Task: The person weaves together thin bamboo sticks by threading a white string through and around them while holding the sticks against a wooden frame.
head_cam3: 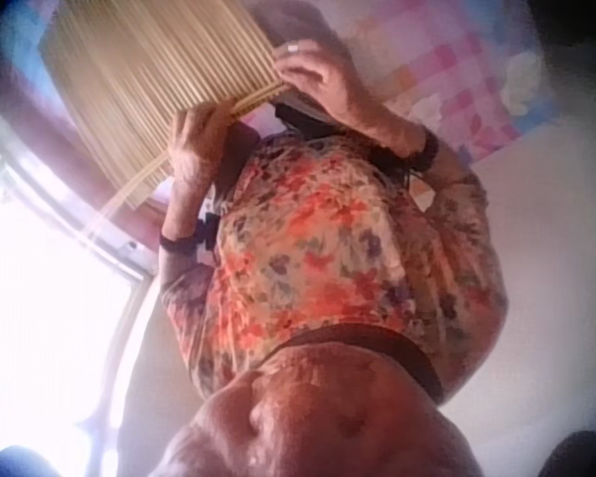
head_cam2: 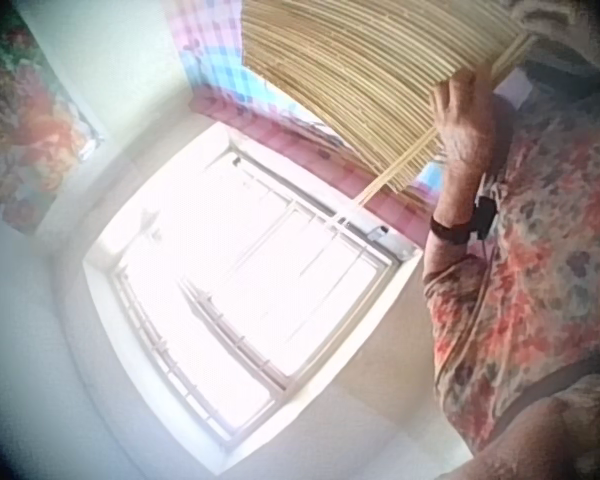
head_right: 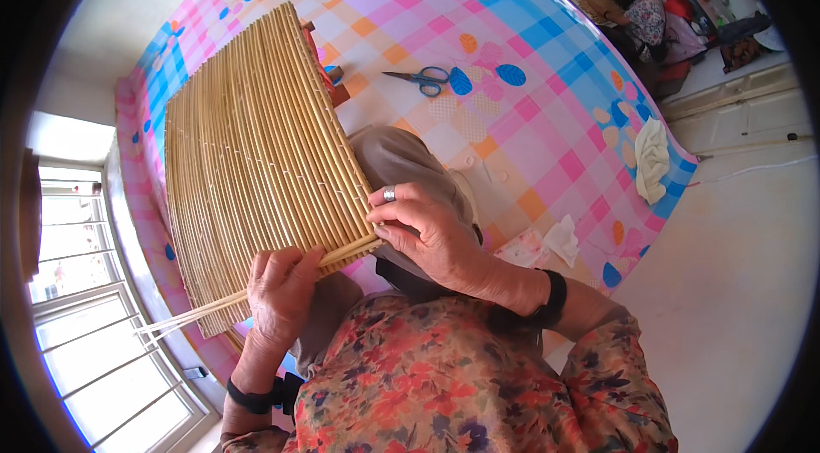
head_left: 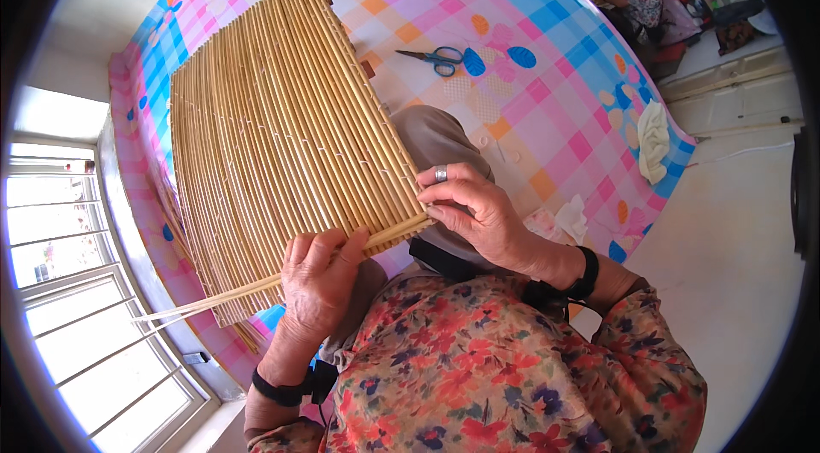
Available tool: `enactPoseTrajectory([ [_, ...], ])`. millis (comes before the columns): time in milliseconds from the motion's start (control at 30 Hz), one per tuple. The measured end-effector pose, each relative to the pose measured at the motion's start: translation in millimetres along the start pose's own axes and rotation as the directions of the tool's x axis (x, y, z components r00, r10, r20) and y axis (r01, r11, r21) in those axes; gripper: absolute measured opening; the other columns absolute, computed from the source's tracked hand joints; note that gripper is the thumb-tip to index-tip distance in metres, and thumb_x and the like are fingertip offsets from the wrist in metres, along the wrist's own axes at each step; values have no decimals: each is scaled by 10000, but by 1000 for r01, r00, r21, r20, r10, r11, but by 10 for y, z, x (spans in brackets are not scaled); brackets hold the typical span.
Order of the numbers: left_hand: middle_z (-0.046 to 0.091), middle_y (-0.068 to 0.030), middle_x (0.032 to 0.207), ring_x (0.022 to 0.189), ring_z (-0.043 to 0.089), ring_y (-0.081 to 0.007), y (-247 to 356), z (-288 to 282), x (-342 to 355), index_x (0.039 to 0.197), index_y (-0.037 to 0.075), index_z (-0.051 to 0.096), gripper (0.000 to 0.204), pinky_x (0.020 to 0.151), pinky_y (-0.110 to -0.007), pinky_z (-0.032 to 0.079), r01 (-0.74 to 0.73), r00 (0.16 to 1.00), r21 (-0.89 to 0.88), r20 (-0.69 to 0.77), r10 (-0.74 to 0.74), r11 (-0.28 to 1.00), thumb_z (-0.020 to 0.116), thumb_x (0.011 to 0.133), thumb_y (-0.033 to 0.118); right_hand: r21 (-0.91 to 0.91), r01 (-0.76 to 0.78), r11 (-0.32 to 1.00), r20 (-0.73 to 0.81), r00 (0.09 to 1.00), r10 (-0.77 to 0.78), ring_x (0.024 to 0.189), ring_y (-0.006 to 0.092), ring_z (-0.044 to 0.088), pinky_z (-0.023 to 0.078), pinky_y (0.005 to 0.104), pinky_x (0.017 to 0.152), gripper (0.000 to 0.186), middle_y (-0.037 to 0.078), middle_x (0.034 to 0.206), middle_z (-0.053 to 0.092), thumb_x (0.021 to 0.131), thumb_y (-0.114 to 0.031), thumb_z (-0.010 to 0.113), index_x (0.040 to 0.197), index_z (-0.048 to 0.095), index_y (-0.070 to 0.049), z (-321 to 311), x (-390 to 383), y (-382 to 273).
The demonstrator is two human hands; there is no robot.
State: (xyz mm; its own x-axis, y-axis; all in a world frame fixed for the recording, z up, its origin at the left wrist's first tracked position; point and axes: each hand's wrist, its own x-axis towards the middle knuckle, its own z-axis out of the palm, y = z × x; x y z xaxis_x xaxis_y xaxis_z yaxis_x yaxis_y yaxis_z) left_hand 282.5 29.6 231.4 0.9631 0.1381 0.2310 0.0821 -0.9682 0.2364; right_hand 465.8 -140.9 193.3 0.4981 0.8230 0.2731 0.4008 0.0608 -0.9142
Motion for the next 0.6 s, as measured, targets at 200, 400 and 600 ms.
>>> enactPoseTrajectory([
  [200,562,-53,897,789,554,-247,-13,-168,199,1042,106,702,352,679,-364,489,78,997,-66,-8,-79,995,682,705,7,321,-156,934,-21,985,171,1099,152,563,505,283,941,326,101,1302,461,959,-43,553,1281,512,-7,18,-22,48],
  [400,589,-52,986,848,569,-227,5,-136,111,1087,107,676,367,748,-370,475,108,994,-31,-5,-108,994,663,720,94,777,-523,350,345,819,458,1032,141,590,547,309,843,384,71,1243,533,1004,-140,500,1367,440,-30,-32,-31,-44],
  [600,592,-60,985,859,567,-262,10,-155,132,1094,111,681,341,753,-381,493,110,994,-52,7,-110,993,657,756,75,773,-520,363,372,835,405,1019,135,591,570,305,789,415,58,1207,563,1009,-172,492,1402,427,-57,97,66,54],
])
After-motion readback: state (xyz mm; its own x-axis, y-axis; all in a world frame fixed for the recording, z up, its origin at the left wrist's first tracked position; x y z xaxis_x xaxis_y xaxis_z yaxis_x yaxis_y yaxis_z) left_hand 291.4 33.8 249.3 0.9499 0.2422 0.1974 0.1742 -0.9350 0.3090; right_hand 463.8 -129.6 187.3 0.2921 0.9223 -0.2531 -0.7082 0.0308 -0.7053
